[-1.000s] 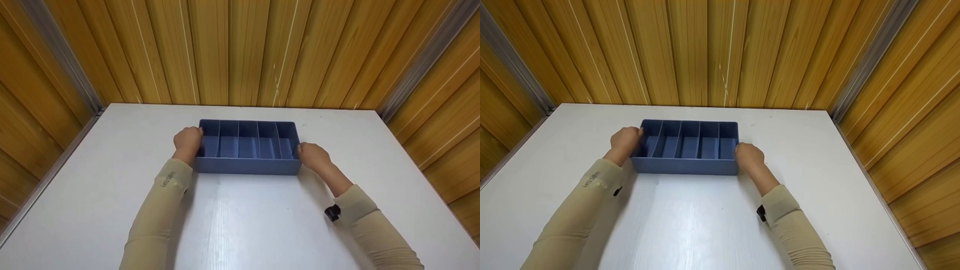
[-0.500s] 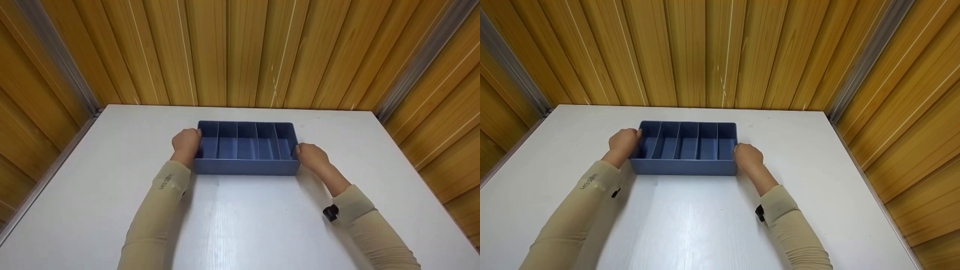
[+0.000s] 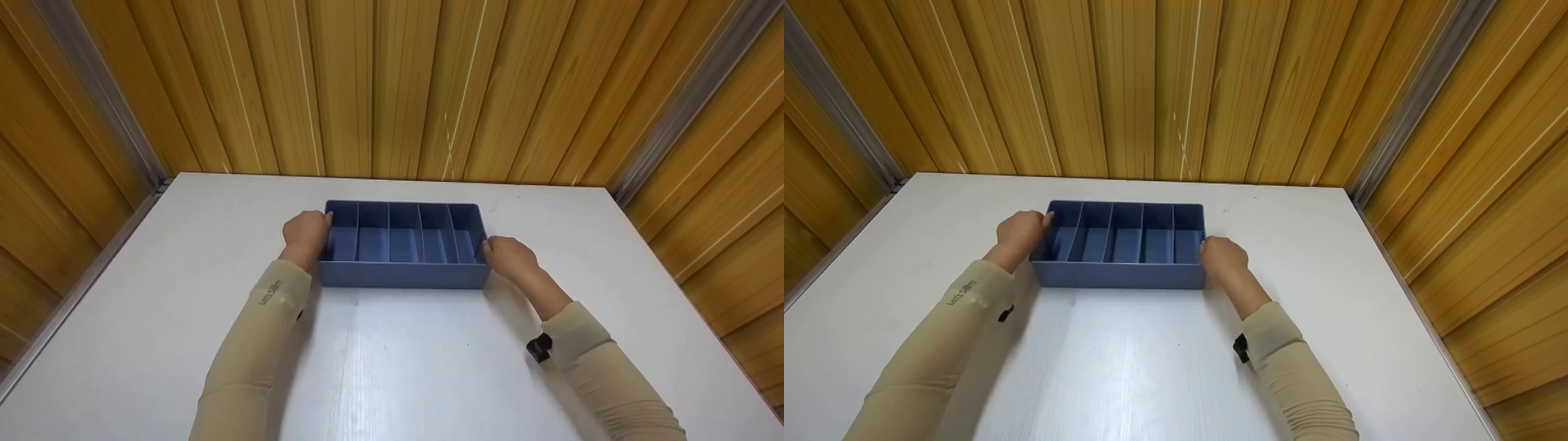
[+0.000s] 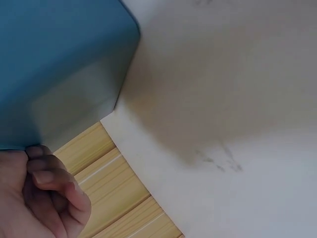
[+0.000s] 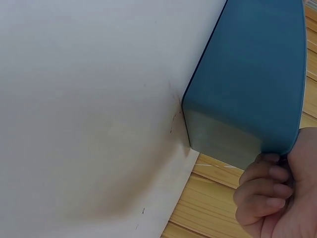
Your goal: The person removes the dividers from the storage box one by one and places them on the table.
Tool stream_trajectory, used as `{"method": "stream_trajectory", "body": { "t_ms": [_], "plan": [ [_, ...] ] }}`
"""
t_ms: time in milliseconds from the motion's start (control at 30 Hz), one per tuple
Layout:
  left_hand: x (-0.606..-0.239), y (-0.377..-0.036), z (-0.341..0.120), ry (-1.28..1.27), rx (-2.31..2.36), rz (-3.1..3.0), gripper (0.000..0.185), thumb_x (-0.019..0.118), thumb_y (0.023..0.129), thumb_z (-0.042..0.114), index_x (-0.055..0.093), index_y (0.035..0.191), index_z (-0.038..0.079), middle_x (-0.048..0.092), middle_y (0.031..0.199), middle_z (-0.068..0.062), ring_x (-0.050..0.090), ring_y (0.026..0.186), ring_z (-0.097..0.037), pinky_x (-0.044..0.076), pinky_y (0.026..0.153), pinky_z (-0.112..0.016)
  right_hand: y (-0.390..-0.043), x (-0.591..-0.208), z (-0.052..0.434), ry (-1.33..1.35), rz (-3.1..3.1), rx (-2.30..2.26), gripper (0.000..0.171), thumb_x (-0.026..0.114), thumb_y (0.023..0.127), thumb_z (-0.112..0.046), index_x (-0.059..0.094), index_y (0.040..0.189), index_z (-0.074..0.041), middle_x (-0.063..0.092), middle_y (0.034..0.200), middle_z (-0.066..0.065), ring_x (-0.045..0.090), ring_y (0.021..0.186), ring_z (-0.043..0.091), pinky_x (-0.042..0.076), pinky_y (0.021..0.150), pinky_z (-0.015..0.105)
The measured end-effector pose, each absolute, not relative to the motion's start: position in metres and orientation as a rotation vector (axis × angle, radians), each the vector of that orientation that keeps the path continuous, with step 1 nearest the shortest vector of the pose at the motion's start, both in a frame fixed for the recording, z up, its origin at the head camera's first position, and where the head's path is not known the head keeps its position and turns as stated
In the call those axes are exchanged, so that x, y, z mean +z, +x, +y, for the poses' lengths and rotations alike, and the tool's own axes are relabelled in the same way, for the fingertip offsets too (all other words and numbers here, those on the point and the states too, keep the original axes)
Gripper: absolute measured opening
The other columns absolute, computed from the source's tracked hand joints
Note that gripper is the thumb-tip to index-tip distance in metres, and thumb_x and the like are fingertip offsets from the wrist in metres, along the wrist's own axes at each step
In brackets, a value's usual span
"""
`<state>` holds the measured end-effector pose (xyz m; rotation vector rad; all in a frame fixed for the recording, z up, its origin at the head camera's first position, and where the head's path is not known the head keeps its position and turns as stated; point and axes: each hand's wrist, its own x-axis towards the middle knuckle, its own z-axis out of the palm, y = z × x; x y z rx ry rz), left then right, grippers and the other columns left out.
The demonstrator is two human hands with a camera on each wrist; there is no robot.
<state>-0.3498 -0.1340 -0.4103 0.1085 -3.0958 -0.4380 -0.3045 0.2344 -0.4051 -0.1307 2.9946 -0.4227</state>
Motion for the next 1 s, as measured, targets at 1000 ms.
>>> {"method": "stream_trajectory", "body": {
  "t_ms": [1000],
  "plan": [
    [-0.412, -0.313, -0.14, 0.021, -0.461, -3.14, 0.046, 0.04, 0.109, 0.032, 0.073, 0.11, 0.0, 0.077, 0.11, -0.019, 0.07, 0.092, -0.031, 0.059, 0.087, -0.051, -0.328, -0.384, 0.185, -0.252, 2.962, -0.353, 0.034, 0.049, 0.107, -0.025, 0.059, 0.082, -0.005, 0.051, 0.071, 0.003, 0.051, 0.067, 0.018, 0.042, 0.062, 0.032]
  ]
}}
